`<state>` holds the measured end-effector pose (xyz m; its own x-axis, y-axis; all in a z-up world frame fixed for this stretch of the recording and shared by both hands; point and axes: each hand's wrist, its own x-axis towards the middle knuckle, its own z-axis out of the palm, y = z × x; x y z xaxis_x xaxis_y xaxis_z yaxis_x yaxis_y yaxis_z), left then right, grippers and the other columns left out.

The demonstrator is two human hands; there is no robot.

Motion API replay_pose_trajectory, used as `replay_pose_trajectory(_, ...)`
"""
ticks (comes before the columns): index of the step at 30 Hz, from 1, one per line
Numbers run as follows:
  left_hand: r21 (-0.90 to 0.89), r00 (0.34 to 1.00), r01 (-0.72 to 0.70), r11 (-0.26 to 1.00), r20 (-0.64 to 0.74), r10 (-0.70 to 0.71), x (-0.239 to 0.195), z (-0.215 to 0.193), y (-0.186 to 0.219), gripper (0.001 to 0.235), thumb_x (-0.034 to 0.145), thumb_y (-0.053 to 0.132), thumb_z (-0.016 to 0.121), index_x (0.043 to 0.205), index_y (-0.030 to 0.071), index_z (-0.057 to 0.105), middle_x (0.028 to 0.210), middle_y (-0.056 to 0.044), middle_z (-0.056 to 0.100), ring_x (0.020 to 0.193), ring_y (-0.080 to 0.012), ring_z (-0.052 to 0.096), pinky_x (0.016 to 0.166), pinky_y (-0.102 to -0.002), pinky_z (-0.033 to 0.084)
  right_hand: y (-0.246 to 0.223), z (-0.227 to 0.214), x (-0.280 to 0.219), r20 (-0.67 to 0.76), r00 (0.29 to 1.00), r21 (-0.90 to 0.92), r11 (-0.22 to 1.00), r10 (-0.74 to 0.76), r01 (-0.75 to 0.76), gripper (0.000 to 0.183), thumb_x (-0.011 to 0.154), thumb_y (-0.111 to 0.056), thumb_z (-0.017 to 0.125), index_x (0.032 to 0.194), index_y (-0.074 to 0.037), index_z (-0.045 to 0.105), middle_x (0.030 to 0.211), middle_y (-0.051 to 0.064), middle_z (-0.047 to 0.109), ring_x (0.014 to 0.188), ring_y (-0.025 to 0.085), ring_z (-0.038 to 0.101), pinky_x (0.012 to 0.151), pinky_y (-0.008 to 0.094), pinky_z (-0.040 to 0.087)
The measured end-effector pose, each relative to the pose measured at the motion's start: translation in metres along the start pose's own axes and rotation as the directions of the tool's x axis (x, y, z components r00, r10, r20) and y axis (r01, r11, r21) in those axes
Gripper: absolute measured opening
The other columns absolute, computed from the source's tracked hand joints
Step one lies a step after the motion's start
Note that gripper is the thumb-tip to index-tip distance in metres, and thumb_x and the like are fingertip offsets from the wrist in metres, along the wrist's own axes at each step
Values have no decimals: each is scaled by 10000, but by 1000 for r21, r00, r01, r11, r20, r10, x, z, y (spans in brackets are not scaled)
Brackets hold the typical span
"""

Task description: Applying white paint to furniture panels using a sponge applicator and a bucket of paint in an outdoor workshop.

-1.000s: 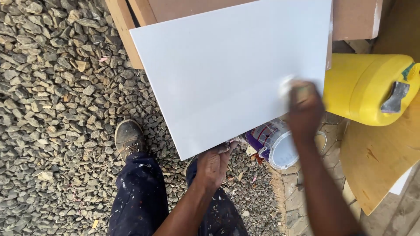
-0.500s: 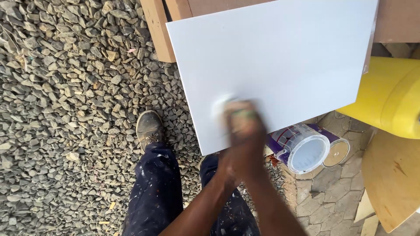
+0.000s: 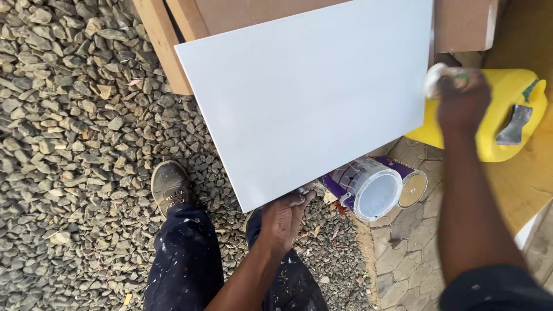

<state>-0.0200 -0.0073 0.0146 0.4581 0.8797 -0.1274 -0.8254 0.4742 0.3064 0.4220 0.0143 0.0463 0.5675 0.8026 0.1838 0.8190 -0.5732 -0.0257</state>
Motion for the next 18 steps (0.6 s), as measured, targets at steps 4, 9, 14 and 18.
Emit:
replay_pose_trajectory(4, -408, 450, 438, 801, -671, -588, 25, 10, 4, 372, 742, -210, 602, 518, 83, 551, 740, -95, 700, 951, -318, 733, 1114, -562, 559, 22, 7, 28, 141, 949, 468, 825, 284, -316, 330, 909, -111, 860, 821, -161, 545, 834, -52, 530, 788, 80, 506, 667, 295, 430)
replay_pose_trajectory(9, -420, 306, 531, 736, -715, -629, 19, 10, -3, 400, 666, -200, 580, 442, 111, 466, 901, -92, 709, 1046, -316, 739, 1127, -553, 562, -177, 9, -66, 87, 990, 432, 892, 108, -136, 380, 1061, -189, 809, 852, -125, 498, 889, 16, 554, 826, 170, 534, 761, 411, 473)
replay_pose_trajectory(14, -276, 655, 331, 902, -621, -431, 0, -15, -35, 291, 669, -138, 602, 745, 139, 646, 742, 19, 694, 979, -205, 722, 1114, -698, 450, -445, -74, -161, 561, 818, 508, 834, -130, -216, 282, 883, -299, 730, 1060, -139, 580, 909, 113, 720, 754, 328, 673, 667, 471, 523)
replay_pose_trajectory(18, -329, 624, 421, 845, -571, -533, 9, -7, -15, 290, 764, -152, 556, 625, 92, 630, 713, 1, 670, 1150, -311, 700, 1224, -707, 346, -453, -105, -169, 535, 773, 782, 545, -341, -301, 302, 969, -268, 557, 1166, -39, 546, 1031, 232, 712, 922, 405, 691, 774, 499, 547)
